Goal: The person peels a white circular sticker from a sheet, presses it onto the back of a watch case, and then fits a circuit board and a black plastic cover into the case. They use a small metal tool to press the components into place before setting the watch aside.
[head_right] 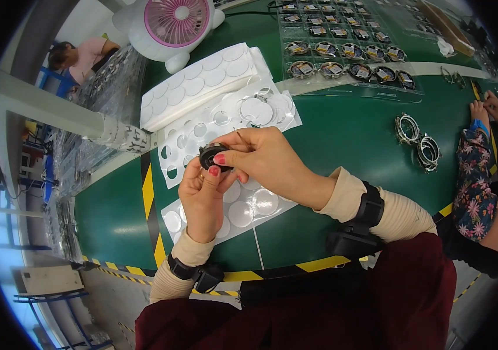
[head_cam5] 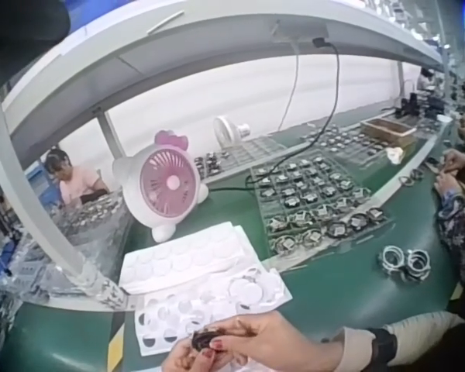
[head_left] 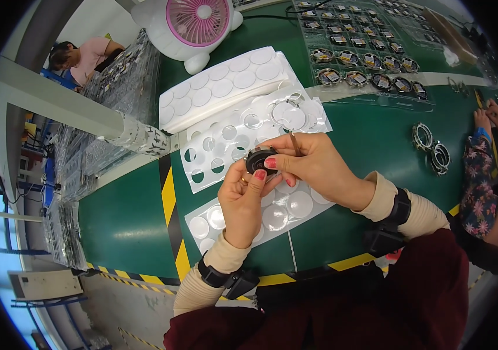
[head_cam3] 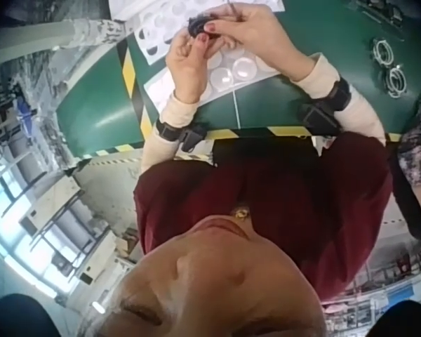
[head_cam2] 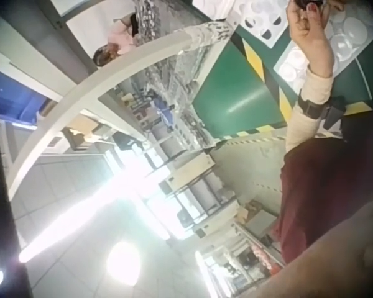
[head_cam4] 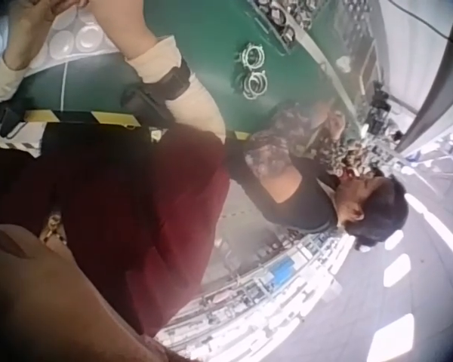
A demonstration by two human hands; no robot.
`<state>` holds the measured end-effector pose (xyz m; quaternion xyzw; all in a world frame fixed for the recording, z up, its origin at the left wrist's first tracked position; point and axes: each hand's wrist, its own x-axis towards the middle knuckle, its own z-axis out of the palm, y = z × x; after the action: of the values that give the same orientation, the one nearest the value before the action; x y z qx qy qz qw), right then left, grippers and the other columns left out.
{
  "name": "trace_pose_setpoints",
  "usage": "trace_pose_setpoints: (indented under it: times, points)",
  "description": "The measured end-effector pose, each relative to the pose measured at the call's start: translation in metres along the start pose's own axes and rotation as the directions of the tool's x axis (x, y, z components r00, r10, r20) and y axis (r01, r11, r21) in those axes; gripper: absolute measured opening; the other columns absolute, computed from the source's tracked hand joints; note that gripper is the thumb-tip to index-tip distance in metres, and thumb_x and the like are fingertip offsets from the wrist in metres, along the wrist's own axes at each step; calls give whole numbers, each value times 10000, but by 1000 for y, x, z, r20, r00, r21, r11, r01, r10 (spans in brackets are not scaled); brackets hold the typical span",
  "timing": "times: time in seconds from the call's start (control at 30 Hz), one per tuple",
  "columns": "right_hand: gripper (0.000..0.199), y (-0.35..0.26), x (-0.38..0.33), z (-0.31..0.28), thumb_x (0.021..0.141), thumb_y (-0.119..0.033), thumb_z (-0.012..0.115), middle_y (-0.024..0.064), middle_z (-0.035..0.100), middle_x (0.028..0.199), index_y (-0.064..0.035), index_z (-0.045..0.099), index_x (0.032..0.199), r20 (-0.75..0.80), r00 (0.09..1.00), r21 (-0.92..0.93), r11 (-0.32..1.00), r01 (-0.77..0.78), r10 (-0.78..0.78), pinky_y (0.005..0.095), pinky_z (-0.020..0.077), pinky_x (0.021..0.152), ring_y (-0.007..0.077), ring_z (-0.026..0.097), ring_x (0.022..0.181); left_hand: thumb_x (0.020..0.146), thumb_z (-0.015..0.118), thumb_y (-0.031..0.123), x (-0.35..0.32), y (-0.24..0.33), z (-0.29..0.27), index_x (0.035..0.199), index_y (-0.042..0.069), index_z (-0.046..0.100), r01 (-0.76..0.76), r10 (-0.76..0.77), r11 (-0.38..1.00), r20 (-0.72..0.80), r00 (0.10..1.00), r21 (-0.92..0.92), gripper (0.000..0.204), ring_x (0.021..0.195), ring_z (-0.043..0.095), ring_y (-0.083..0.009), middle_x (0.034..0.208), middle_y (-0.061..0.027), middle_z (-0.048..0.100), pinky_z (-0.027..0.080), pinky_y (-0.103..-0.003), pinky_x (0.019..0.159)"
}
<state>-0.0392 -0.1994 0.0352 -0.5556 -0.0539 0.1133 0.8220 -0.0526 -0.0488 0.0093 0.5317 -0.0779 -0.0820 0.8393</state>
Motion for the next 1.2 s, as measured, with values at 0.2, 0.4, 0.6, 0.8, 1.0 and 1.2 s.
trace_pose_setpoints:
  times: [0.2, 0.4, 0.6, 0.8, 1.0, 1.2]
  points:
    - [213, -10, 0, -4, 799, -28, 581, 72, 630, 776, 75, 589, 985, 42, 995, -27, 996, -90, 91, 177, 437, 552, 60, 539, 635, 870, 466, -6, -4, 2, 3, 1136, -44, 435, -8, 9, 998, -6, 1000, 62, 271, 890, 580, -154, 1028, -107, 564, 506, -304, 821]
    - [210, 5, 0, -3, 800, -22, 587, 68, 638, 816, 54, 596, 995, 18, 997, -1, 997, 76, -76, 158, 367, 482, 19, 477, 582, 867, 459, -23, -6, -1, 8, 1173, -65, 399, -152, 151, 954, 23, 988, 259, 314, 914, 582, -186, 1030, -124, 563, 510, -311, 814]
    - [218, -5, 7, -9, 820, -66, 575, 51, 629, 814, 26, 596, 1017, 32, 999, -139, 990, -22, 27, 154, 339, 464, 13, 455, 564, 859, 475, -24, 1, 5, 3, 1233, -52, 354, -7, 12, 983, -26, 1000, 186, 395, 923, 585, -201, 1040, -128, 561, 512, -312, 801]
    - [292, -8, 16, -21, 851, -139, 542, -6, 567, 723, -10, 548, 1113, -44, 998, -182, 982, -51, 43, 163, 306, 442, 20, 404, 517, 840, 494, -33, 11, 21, 4, 1249, -24, 355, 181, -188, 980, -78, 979, -85, 432, 865, 605, -199, 980, -116, 578, 526, -299, 747]
    - [323, -1, 10, -11, 852, -137, 534, -23, 518, 689, -12, 510, 1149, 32, 995, -127, 988, -91, 96, 168, 285, 426, 24, 403, 502, 844, 498, -22, 11, 9, -3, 1300, 0, 310, -1, 1, 992, 0, 1000, 126, 494, 801, 592, -170, 953, -86, 562, 516, -274, 715]
    - [260, -8, 10, -6, 836, -115, 553, -16, 499, 660, -7, 528, 1071, -62, 963, -51, 963, -266, 262, 179, 266, 409, 32, 418, 488, 833, 512, -23, 14, 12, -28, 1287, 0, 356, -125, 101, 976, 135, 986, 181, 480, 851, 559, -143, 1043, -75, 521, 493, -246, 715]
